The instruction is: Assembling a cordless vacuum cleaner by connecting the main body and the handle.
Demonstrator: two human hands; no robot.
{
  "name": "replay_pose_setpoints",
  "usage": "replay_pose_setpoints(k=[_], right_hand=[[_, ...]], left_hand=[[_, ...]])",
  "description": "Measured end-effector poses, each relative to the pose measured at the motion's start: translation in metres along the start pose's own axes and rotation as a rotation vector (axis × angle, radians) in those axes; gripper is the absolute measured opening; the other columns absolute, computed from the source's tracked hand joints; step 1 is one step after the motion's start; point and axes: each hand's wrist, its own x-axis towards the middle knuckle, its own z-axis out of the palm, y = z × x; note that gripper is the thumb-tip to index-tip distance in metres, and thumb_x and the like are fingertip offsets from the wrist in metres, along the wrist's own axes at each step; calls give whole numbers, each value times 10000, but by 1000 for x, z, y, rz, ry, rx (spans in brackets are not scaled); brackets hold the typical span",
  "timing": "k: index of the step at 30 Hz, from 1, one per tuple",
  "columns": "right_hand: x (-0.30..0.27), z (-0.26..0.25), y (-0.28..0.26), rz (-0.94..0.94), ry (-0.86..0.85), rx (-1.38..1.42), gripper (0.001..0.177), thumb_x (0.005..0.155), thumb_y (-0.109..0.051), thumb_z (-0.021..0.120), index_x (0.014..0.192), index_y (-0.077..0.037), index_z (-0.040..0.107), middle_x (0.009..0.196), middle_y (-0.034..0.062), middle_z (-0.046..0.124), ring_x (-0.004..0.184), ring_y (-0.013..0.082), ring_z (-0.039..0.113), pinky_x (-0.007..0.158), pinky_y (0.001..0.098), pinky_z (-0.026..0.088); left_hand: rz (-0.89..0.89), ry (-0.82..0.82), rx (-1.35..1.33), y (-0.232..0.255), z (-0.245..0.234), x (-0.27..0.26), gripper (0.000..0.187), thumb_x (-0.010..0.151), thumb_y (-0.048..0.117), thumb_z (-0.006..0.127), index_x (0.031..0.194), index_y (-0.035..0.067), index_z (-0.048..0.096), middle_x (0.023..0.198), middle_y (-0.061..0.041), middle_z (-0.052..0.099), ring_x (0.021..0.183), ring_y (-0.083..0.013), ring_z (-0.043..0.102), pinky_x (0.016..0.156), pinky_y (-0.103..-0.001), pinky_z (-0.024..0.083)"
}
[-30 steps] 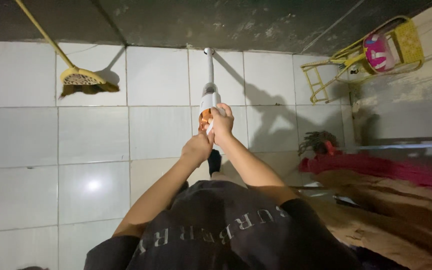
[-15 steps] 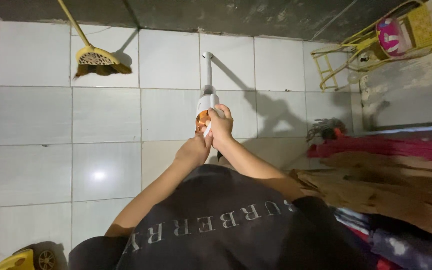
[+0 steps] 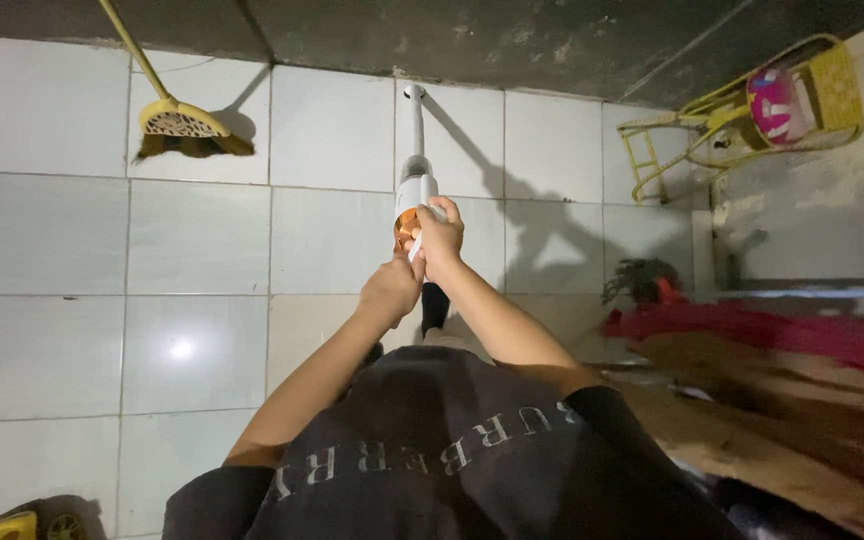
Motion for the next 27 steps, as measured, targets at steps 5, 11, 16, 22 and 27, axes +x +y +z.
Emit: replay_pose_setpoints(k=[5, 11, 16, 22, 27], right_hand=[[28, 2, -17, -50, 42, -73, 291, 933, -110, 680, 1188, -161, 550, 850, 92, 621, 557, 185, 601, 380, 365, 486], [31, -5, -22, -30, -17, -63, 282, 936, -108, 658, 1186, -161, 540, 855, 111, 626, 585, 199, 620, 399, 360, 474], [-1, -2, -11, -34, -6, -23, 306, 937, -104, 647, 1206, -182, 523, 847, 73, 616, 601, 171, 580, 413, 363, 486], [-63, -12, 28, 19, -16, -2, 308, 943, -103, 643, 1207, -173, 501, 830, 129, 578, 578, 240, 616, 404, 378, 465], [-114, -6, 41, 32, -15, 13, 325, 919, -111, 653, 1203, -167, 504, 889, 117, 619, 609, 261, 670, 384, 366, 496]], left_hand=[[115, 156, 4, -11, 34, 66, 741, 1031, 572, 229, 1438, -31, 368, 971, -291, 722, 871, -452, 720, 801, -556, 569], [68, 111, -54, 16, 11, 33, 708, 1037, 533, 241, 1352, -61, 460, 916, -285, 729, 781, -447, 756, 779, -525, 601], [133, 189, 6, -19, 31, 26, 726, 1076, 548, 250, 1111, -74, 623, 910, -309, 718, 813, -447, 741, 807, -530, 589], [291, 275, -12, -69, 52, -24, 656, 1032, 520, 278, 1091, -23, 642, 995, -332, 696, 947, -518, 671, 847, -605, 520], [180, 139, 62, -91, 45, -64, 707, 1047, 550, 275, 1120, -55, 635, 1052, -352, 683, 1044, -507, 664, 931, -585, 510]])
